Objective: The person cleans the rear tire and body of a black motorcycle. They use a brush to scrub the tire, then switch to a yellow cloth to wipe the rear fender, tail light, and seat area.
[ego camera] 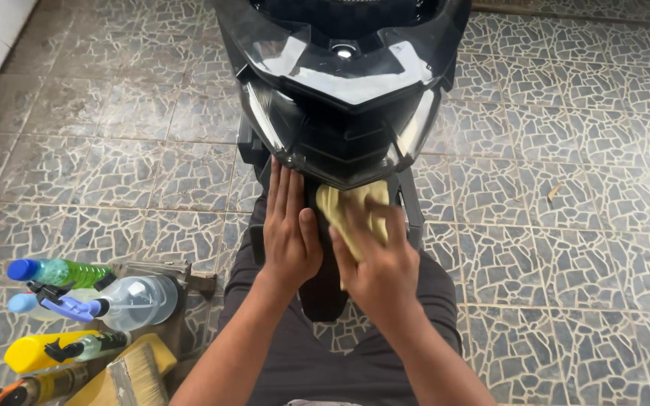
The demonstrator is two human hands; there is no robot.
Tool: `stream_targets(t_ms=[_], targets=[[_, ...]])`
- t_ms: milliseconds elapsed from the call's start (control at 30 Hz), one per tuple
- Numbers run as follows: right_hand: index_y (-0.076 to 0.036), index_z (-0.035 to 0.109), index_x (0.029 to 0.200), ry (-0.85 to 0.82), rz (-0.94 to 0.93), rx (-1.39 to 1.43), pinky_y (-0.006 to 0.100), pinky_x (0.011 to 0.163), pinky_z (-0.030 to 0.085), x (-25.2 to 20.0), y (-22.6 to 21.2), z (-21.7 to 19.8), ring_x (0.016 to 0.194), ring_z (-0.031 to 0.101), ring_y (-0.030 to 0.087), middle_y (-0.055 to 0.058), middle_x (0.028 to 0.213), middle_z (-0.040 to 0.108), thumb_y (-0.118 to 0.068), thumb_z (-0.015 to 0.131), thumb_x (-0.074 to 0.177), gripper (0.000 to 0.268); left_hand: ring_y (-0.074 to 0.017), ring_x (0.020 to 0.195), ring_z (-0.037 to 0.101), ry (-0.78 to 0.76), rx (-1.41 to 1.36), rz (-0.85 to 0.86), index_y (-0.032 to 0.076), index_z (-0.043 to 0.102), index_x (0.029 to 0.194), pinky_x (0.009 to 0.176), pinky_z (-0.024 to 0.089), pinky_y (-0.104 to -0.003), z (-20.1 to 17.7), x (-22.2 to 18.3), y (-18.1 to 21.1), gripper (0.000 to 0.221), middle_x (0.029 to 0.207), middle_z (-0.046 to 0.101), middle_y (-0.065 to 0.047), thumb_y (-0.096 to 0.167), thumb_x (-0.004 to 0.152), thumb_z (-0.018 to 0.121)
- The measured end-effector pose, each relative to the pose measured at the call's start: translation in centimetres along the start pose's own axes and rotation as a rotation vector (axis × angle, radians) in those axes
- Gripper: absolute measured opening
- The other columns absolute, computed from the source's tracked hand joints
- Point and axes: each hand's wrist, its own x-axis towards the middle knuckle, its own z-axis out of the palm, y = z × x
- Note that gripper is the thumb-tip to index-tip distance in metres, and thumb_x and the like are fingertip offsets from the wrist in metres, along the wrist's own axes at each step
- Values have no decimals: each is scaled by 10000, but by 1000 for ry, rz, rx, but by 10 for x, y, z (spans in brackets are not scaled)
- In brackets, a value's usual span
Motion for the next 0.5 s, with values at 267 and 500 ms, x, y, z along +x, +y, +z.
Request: stream_targets(t_ms=[267, 500], targets=[[-249, 773, 1226, 26, -65, 36, 358, 724, 636, -17, 31, 17, 934, 743, 270, 49, 1133, 599, -280, 803, 866, 362, -547, 1506, 295, 42, -10, 0, -135, 409, 1511, 1242, 299, -576, 3, -3, -6, 594, 1595, 379, -318, 270, 1135, 190], [-176, 760, 1110, -25, 45, 2, 404, 738, 612, 17, 32, 10, 952, 723, 320, 62, 1080, 595, -244, 793, 916, 209, -551, 1499, 301, 55, -23, 3, -141, 409, 1513, 1238, 303, -568, -2, 3, -1, 595, 1593, 381, -325, 274, 1138, 206]])
